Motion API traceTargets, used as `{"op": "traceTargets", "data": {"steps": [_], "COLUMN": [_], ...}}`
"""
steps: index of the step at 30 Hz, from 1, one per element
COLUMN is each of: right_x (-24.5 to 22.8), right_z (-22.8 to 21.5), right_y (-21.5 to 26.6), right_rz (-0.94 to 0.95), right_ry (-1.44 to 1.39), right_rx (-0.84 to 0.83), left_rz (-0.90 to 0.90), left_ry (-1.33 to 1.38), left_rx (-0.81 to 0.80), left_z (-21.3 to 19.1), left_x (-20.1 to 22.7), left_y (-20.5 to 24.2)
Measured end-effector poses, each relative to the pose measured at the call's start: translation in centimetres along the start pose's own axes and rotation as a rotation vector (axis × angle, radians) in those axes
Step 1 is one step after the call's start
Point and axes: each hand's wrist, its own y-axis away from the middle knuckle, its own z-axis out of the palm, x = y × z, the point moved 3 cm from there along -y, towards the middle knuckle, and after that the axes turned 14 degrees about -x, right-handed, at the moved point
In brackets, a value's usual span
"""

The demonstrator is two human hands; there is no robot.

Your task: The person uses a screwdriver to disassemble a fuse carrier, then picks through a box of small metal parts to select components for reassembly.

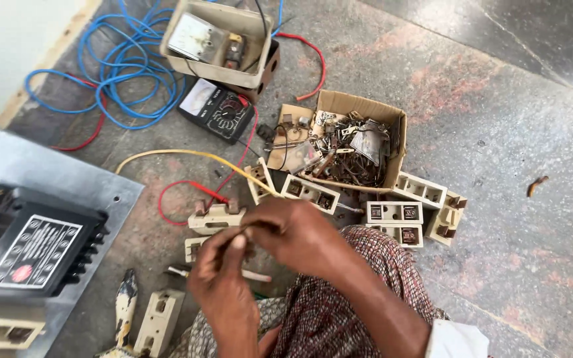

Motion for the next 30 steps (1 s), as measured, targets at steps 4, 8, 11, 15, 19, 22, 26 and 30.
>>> {"op": "traceTargets", "data": {"steps": [4,8,11,15,19,22,26,30], "right_x": [-1.8,-2.8,-2.7,-2.0,-1.0,-0.8,-1.4,-3.2], "right_z": [3.5,6.9,9.1,11.7,14.1,15.5,16.3,17.2], "right_y": [0.3,1.5,1.9,2.2,2.1,2.4,3.6,4.6], "right_rz": [-0.064,-0.184,-0.182,-0.083,-0.043,-0.031,-0.002,-0.501], "right_ry": [-0.123,-0.125,-0.166,-0.292,-0.438,-0.468,-0.252,0.144], "right_rx": [-0.117,-0.127,-0.163,-0.218,-0.308,-0.312,-0.291,-0.197], "left_rz": [0.216,0.277,0.281,0.277,0.280,0.233,0.078,0.048], "left_ry": [-0.003,0.068,0.030,0.047,0.100,0.205,0.295,0.264], "left_rx": [0.006,0.119,0.160,0.178,0.173,0.137,0.147,0.170], "left_z": [-3.4,-6.1,-7.6,-9.4,-11.3,-12.8,-15.0,-17.4], "left_x": [1.2,1.4,1.9,2.1,1.8,1.4,0.2,-1.1], "left_y": [2.8,5.2,6.6,8.0,9.3,9.7,9.9,10.8]}}
